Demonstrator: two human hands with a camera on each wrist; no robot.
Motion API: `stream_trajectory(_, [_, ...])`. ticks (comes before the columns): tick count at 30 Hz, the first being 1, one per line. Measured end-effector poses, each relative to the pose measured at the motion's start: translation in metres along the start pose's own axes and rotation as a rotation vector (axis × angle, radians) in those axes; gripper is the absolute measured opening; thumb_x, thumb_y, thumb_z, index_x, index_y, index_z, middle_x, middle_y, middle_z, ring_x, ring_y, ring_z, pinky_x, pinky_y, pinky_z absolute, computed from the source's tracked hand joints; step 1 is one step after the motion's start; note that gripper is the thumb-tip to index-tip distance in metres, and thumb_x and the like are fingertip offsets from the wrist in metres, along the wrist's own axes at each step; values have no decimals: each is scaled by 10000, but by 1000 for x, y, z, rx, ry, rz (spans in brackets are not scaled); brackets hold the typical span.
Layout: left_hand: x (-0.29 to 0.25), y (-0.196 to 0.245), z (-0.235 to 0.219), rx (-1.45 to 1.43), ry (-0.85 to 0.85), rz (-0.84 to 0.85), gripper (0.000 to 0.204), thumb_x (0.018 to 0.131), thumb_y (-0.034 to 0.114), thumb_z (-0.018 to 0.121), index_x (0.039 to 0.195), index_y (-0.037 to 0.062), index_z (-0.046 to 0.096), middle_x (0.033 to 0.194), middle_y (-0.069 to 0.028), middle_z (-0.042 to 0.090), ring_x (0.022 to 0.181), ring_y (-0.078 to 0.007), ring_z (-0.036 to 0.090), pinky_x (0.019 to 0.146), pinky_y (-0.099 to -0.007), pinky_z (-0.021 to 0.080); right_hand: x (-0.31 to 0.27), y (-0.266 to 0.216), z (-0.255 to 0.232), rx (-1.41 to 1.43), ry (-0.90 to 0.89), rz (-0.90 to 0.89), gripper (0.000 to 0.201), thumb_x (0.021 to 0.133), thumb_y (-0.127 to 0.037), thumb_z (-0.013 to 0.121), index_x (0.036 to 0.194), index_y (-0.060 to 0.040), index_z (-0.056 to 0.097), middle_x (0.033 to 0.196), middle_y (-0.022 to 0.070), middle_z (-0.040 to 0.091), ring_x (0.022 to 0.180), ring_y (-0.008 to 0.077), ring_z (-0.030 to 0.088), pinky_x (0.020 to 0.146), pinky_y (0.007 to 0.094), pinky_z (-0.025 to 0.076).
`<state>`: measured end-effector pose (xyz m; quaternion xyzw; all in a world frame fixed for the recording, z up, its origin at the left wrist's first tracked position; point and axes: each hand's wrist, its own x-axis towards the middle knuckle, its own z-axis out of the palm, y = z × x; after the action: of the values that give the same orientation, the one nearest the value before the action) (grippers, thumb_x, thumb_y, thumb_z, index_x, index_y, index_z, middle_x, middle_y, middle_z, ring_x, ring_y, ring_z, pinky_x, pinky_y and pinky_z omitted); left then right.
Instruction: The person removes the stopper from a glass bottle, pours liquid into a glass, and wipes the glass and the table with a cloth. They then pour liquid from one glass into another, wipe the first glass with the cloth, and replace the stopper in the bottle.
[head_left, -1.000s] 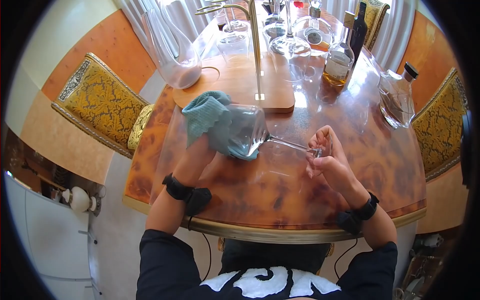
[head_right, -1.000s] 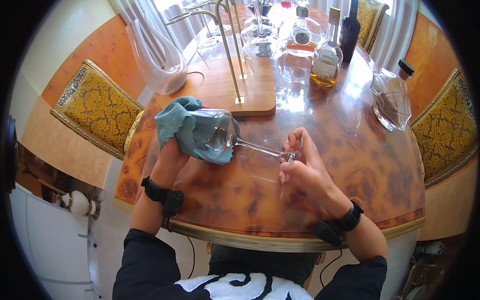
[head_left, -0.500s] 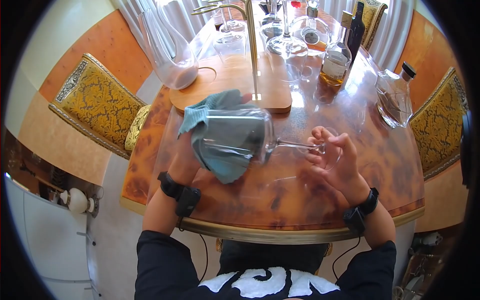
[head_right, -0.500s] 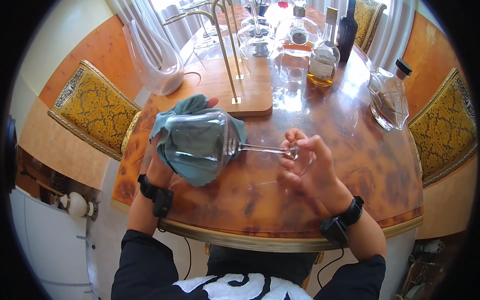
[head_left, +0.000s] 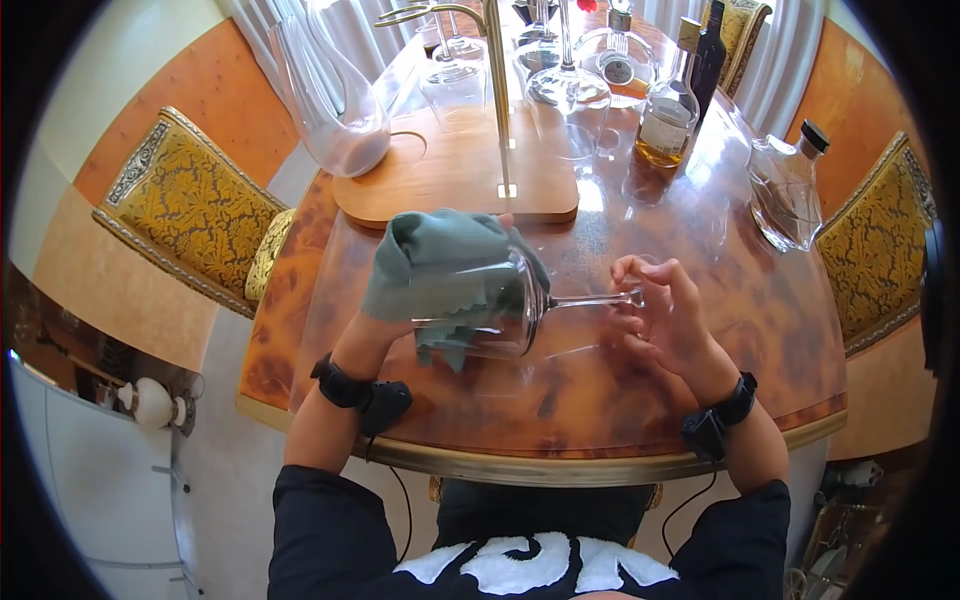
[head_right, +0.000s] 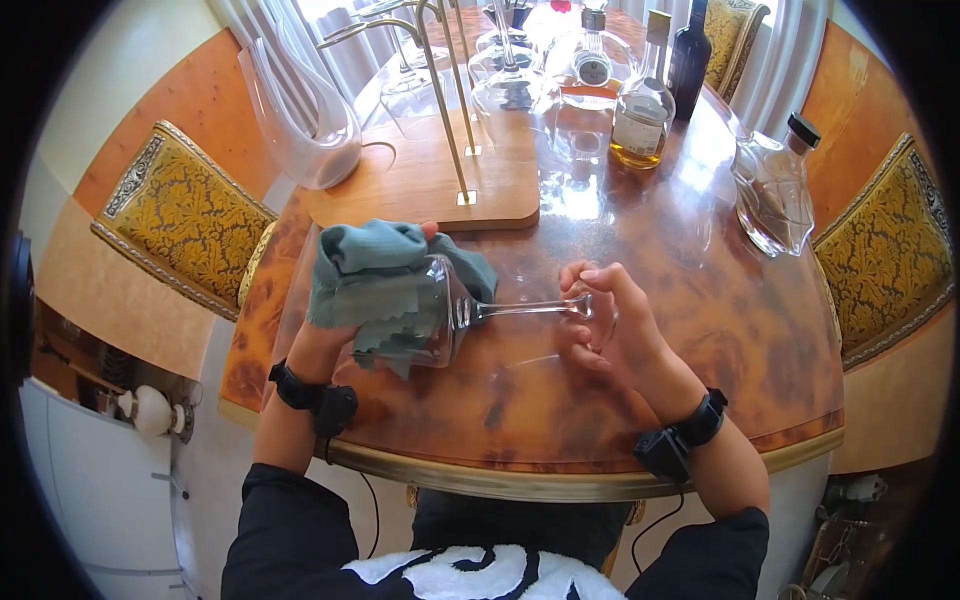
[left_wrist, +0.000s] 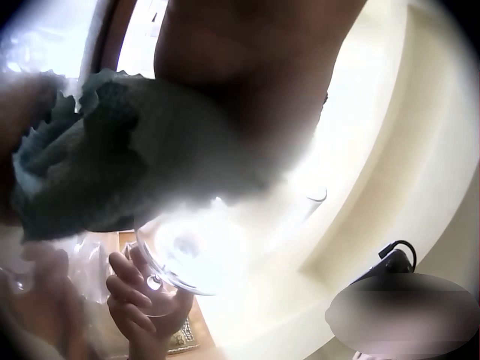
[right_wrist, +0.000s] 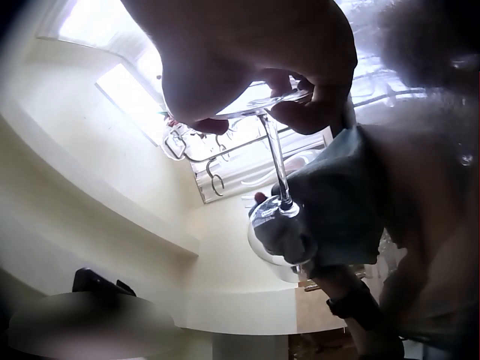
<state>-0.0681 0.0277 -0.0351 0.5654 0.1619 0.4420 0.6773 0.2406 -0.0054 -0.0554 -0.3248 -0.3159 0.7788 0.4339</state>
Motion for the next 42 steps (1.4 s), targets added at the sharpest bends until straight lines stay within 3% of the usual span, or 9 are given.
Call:
stream_trajectory(5, [-5,-19,-27,279,-49,239,445,877,89,691,1307,49,583,1264,-108,603,1205,-240,567,1096,-384,435,5,4,0,81,11,167,255,890,-362,512,949,-115,502,687,-16,419,539,88,414,360,213,296])
stream_trajectory(8, [-11,-20,-33,335,282,15,509,784,0,759,1269,57,615,1207,-80,620,1154,-205,583,1071,-347,450,4,3,-3,67,3,62,243,887,-341,521,977,-116,498,732,-10,445,553,89,424,375,215,316])
stream_trajectory(10, [-14,-14,-33,1016,98,220,677,753,106,842,1329,17,497,1222,-97,607,1101,-197,584,970,-330,491,3,1,-3,43,24,-32,242,882,-318,534,1014,-120,489,777,-10,459,570,88,435,389,216,334])
stream_trajectory(14, [-11,-14,-25,1096,169,426,634,756,114,838,1296,3,525,1198,-92,603,1059,-187,592,936,-322,499,2,2,-4,41,-9,-57,259,878,-309,545,1047,-125,479,818,-16,476,588,85,452,393,217,341])
stream_trajectory(17, [-14,-18,-22,776,332,267,556,760,126,822,1263,30,603,1242,-73,643,1073,-137,610,944,-299,497,2,3,-2,49,-6,-50,267,879,-317,547,1053,-126,478,818,-17,490,590,80,463,396,218,351])
stream_trajectory(25, [-6,-2,-32,1152,-93,52,515,805,165,779,1262,8,599,1156,-72,685,1020,-125,616,954,-317,506,4,-1,-9,-144,35,-210,299,855,-299,575,1044,-94,467,875,-6,451,582,65,442,400,224,385])
stream_trajectory(31, [-23,7,17,93,303,-141,741,781,367,802,1365,21,506,1295,-101,601,1152,-203,600,1010,-362,492,-3,1,1,-402,-132,-633,429,740,-160,655,1105,-51,458,959,37,418,742,120,510,658,268,477])
stream_trajectory(37, [-37,4,8,-94,315,-221,802,790,403,784,1412,19,451,1339,-106,571,1189,-230,596,1034,-373,482,2,-7,-9,-756,-260,-814,474,700,-39,635,1141,-49,463,1098,77,438,1022,166,472,923,336,411])
stream_trajectory(42, [-20,0,-11,12,207,-219,614,862,217,728,1382,12,474,1318,-111,584,1184,-200,589,1018,-355,493,3,-9,-8,-782,-214,-827,490,711,-13,620,1171,-55,457,1133,91,443,1002,167,488,907,332,428])
